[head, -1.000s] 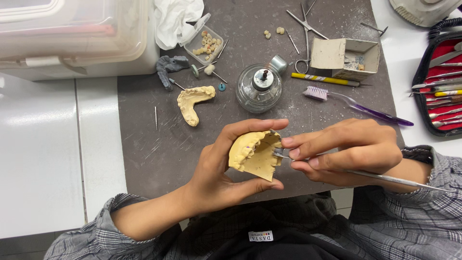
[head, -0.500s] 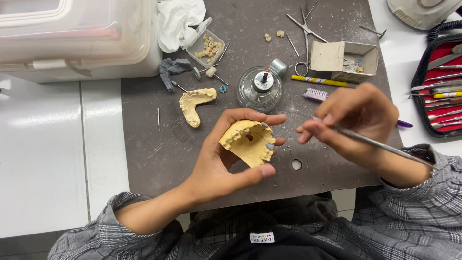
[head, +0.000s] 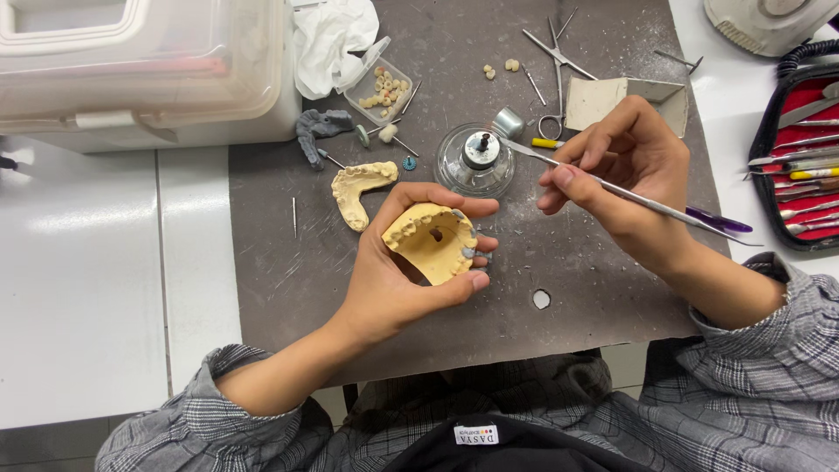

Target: The person holds a plaster dental model in one hand and uses a metal wax spatula to shape and smooth wax on the model's teeth, periodically warming the spatula tip over a small burner flame and repositioning the model to work on different teeth.

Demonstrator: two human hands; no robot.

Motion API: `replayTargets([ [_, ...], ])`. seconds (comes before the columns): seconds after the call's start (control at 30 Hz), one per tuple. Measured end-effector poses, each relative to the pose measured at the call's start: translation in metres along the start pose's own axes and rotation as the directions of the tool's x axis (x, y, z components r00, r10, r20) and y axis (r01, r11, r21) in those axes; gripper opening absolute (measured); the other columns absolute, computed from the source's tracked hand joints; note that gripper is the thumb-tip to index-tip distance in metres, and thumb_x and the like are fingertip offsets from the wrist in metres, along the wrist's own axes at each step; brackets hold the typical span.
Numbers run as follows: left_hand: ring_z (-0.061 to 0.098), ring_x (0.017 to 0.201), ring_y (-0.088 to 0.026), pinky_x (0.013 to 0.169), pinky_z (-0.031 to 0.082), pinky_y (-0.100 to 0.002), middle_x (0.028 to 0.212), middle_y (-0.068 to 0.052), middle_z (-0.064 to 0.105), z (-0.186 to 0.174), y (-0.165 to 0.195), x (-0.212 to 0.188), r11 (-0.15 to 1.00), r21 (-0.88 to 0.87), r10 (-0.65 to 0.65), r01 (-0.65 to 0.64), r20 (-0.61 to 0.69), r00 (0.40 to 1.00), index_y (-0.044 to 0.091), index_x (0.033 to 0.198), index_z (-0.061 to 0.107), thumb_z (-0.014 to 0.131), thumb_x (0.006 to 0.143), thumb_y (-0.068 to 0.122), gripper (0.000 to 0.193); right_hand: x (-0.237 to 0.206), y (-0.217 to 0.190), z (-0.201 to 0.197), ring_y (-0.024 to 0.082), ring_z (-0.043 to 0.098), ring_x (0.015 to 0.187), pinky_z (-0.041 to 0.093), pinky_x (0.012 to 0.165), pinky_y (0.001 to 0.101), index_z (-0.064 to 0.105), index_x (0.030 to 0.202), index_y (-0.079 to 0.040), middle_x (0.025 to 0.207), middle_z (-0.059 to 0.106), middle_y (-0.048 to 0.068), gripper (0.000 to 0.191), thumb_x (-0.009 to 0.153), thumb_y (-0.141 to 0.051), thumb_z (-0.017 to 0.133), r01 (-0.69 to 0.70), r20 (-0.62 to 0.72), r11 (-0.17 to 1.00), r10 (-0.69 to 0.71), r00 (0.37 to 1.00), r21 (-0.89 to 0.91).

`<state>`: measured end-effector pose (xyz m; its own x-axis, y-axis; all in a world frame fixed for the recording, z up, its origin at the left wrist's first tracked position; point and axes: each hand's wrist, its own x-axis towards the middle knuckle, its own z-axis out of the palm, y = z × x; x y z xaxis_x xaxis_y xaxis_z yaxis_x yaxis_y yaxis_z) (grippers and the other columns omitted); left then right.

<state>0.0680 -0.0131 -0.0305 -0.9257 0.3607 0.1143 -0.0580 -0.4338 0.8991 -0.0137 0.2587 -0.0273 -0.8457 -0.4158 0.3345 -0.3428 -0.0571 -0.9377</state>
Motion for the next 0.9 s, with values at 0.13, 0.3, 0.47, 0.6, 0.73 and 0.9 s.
replayTargets([
  [0.13, 0.07, 0.119, -0.024, 0.1, 0.062, -0.037, 0.144, -0.019, 0.06, -0.003, -0.003, 0.001, 0.999, -0.045, 0.002, -0.002, 0.006, 1.0, 0.011, 0.133, 0.037, 0.077, 0.088, -0.008, 0.063, 0.002, 0.003, -0.002, 0.02, 0.076, 0.082, 0.069, 0.069, 0.0304, 0.046, 0.108, -0.005, 0.098, 0.071, 0.019, 0.021, 0.105, -0.002, 0.067, 0.021, -0.001, 0.999, -0.021, 1.0, -0.033],
  [0.3, 0.069, 0.121, -0.033, 0.1, 0.061, -0.043, 0.137, -0.016, 0.051, -0.007, -0.006, 0.002, 0.982, -0.168, -0.086, 0.082, -0.017, 0.996, 0.011, 0.129, 0.032, 0.076, 0.087, -0.011, 0.065, 0.004, 0.003, -0.002, 0.02, 0.078, 0.083, 0.07, 0.069, 0.03, 0.048, 0.107, -0.005, 0.104, 0.073, 0.019, 0.02, 0.104, -0.004, 0.067, 0.017, 0.023, 0.996, -0.015, 1.0, -0.09],
  [0.47, 0.067, 0.127, -0.031, 0.108, 0.057, -0.043, 0.136, -0.02, 0.06, -0.009, -0.007, 0.003, 0.943, -0.283, -0.183, 0.175, -0.002, 0.983, 0.007, 0.141, 0.037, 0.077, 0.084, -0.008, 0.071, 0.004, 0.004, 0.002, 0.02, 0.077, 0.086, 0.07, 0.074, 0.0321, 0.05, 0.106, -0.005, 0.105, 0.073, 0.019, 0.018, 0.103, -0.004, 0.068, 0.008, 0.044, 0.997, -0.004, 0.999, -0.081],
  [0.6, 0.068, 0.119, -0.026, 0.104, 0.058, -0.04, 0.131, -0.02, 0.067, -0.011, -0.004, 0.005, 0.941, -0.243, -0.24, 0.235, 0.011, 0.971, 0.003, 0.145, 0.044, 0.08, 0.084, -0.003, 0.071, 0.002, 0.004, 0.003, 0.022, 0.077, 0.094, 0.07, 0.075, 0.0329, 0.052, 0.105, -0.004, 0.108, 0.071, 0.02, 0.018, 0.101, -0.004, 0.069, -0.028, 0.032, 0.996, 0.031, 0.999, -0.081],
  [0.73, 0.066, 0.116, -0.019, 0.104, 0.056, -0.037, 0.137, -0.021, 0.068, -0.013, 0.001, 0.005, 0.963, -0.104, -0.245, 0.248, 0.038, 0.969, 0.002, 0.138, 0.051, 0.084, 0.083, -0.001, 0.065, 0.002, 0.003, 0.002, 0.022, 0.077, 0.096, 0.07, 0.078, 0.0331, 0.052, 0.107, -0.004, 0.111, 0.071, 0.021, 0.017, 0.101, -0.006, 0.068, -0.005, 0.07, 0.997, 0.01, 0.998, -0.074],
  [0.9, 0.067, 0.12, -0.023, 0.105, 0.057, -0.038, 0.141, -0.023, 0.065, -0.011, 0.004, 0.007, 0.965, -0.133, -0.224, 0.227, 0.037, 0.974, 0.004, 0.134, 0.05, 0.082, 0.088, 0.004, 0.056, 0.002, 0.007, 0.003, 0.021, 0.077, 0.092, 0.069, 0.078, 0.0322, 0.052, 0.107, -0.004, 0.111, 0.071, 0.021, 0.017, 0.101, -0.006, 0.068, -0.018, 0.078, 0.998, 0.022, 0.997, -0.053],
])
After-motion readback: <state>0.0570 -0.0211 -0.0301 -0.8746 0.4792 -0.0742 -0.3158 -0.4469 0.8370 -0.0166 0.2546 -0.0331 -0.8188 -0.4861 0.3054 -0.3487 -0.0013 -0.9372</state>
